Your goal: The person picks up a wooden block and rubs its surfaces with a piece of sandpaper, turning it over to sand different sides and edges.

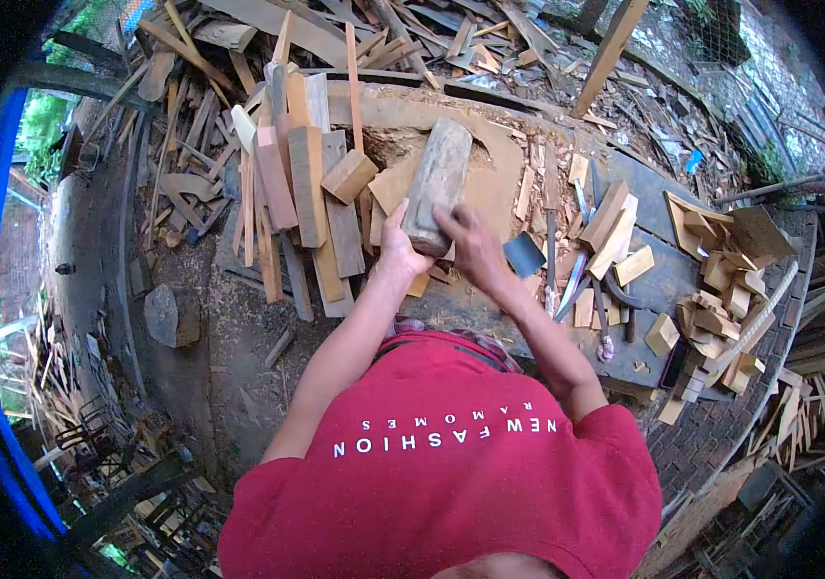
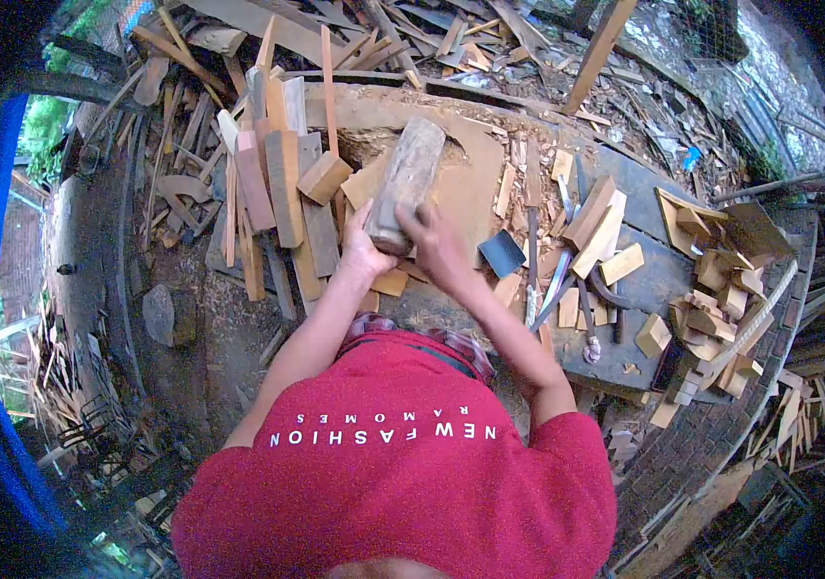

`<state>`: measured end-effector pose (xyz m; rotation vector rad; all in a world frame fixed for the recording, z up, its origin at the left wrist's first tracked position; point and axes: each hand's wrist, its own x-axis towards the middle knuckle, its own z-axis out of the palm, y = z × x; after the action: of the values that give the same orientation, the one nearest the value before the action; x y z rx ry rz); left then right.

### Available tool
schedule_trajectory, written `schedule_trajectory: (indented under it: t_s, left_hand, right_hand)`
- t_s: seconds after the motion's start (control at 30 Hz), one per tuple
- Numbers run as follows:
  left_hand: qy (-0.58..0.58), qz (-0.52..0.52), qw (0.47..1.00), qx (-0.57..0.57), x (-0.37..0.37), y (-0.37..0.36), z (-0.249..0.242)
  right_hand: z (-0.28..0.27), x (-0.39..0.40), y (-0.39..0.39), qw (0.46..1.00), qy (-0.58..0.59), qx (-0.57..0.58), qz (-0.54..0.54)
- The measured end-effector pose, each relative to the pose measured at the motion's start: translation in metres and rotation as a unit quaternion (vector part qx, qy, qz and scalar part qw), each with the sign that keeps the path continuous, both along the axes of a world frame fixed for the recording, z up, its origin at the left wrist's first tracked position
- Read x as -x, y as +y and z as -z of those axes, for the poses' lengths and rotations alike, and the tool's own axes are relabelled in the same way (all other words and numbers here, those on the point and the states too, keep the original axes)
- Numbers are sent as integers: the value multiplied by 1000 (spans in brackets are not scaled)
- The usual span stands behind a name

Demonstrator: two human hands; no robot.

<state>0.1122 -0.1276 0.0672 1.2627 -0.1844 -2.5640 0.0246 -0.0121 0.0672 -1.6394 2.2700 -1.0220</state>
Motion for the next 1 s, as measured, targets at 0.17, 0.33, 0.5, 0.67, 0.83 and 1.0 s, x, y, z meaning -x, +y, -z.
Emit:
schedule_trajectory:
  t_s: [0.17,0.33,0.5,0.67,0.83,1.0]
  left_hand:
    - [82,17,996,8,-2,-2,9]
    - [49,-15,999,-3,0,0,8]
    - [33,-21,999,-3,0,1,7]
    - [85,2,996,16,-2,-1,15]
    - [68,5,998,4,-1,-1,13]
    - [32,-27,999,-15,1,2,10]
  right_hand:
    - [-7,-21,22,997,-3,76,-13]
    - [38,19,-10,997,-24,57,42]
    - [32,10,-8,996,-32,49,74]
    - [-2,-35,37,999,-8,31,19]
    - [8,-31,35,998,29,63,8]
    - [28,-3,7,996,40,50,57]
